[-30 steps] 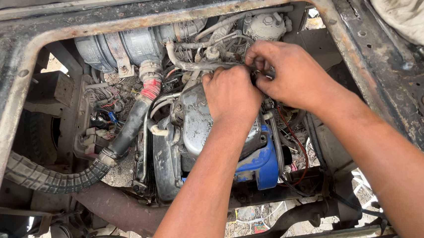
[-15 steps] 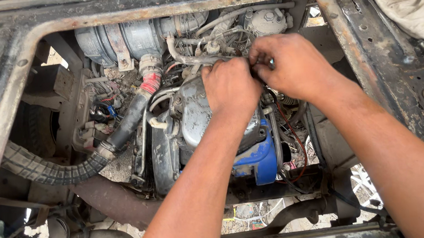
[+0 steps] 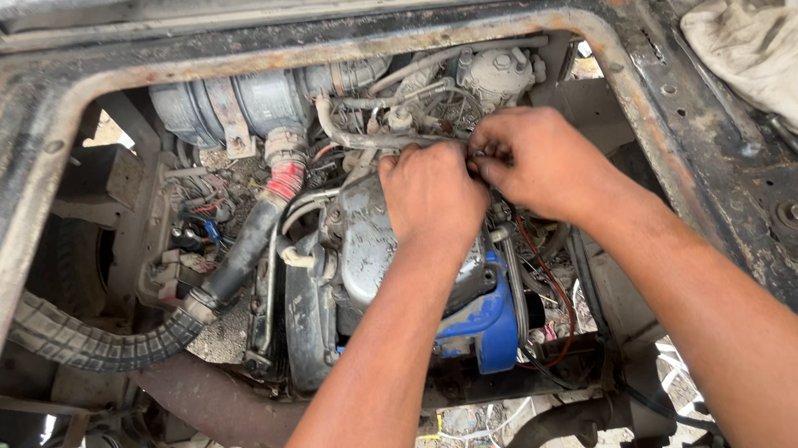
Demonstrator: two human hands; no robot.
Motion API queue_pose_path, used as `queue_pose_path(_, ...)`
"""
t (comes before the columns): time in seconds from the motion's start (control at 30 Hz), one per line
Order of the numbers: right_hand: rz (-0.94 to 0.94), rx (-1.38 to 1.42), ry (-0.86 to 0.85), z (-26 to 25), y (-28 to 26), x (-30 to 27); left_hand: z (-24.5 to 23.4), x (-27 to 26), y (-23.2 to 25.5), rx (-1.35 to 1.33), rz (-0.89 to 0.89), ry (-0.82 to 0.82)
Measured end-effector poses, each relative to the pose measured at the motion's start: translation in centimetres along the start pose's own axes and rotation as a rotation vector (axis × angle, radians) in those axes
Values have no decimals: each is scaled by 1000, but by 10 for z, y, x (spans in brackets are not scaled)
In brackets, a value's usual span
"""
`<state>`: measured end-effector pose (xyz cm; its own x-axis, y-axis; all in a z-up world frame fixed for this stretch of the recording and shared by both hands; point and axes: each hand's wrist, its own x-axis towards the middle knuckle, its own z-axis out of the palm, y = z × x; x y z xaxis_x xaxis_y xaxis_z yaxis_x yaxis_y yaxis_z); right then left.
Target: The person manipulates wires and electrical connectors inside an open vehicle engine compartment by hand and then uses a socket wrench to work on a component.
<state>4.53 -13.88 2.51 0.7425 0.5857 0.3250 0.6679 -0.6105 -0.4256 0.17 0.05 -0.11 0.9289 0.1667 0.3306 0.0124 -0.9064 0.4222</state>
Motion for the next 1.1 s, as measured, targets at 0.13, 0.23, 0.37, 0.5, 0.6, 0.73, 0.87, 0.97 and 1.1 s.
queue_pose_path(0.13, -72, 98, 68, -2, -4, -1, -1, -1, 0, -20, 0, 18)
queue_pose_path(0.23, 109, 82, 36, -1, -4, -3, 1, -2, 0, -34, 0, 30)
queue_pose_path(0.37, 40, -13, 39, 7, 0, -2, 0, 0, 0, -30, -6, 26)
queue_pose_path(0.5, 3, 255, 70, 11, 7, -2, -1, -2, 0, -20, 1, 27)
queue_pose_path(0.6, 116, 296, 66, 9, 7, 1, -2, 0, 1, -2, -6, 13)
queue_pose_path(0.73, 201, 216, 44, 5, 4, 0, -2, 0, 1, -19, -22, -12)
queue_pose_path(0.87, 230, 130, -11, 4, 2, 1, -4, 0, 0, -46, -36, -18)
queue_pose_path(0.97, 14, 21, 50, 5, 6, -2, -2, 0, 1, -36, -38, -24)
queue_pose_path(1.1, -50, -61, 85, 6, 9, -6, -1, 0, 1, -12, -32, -20)
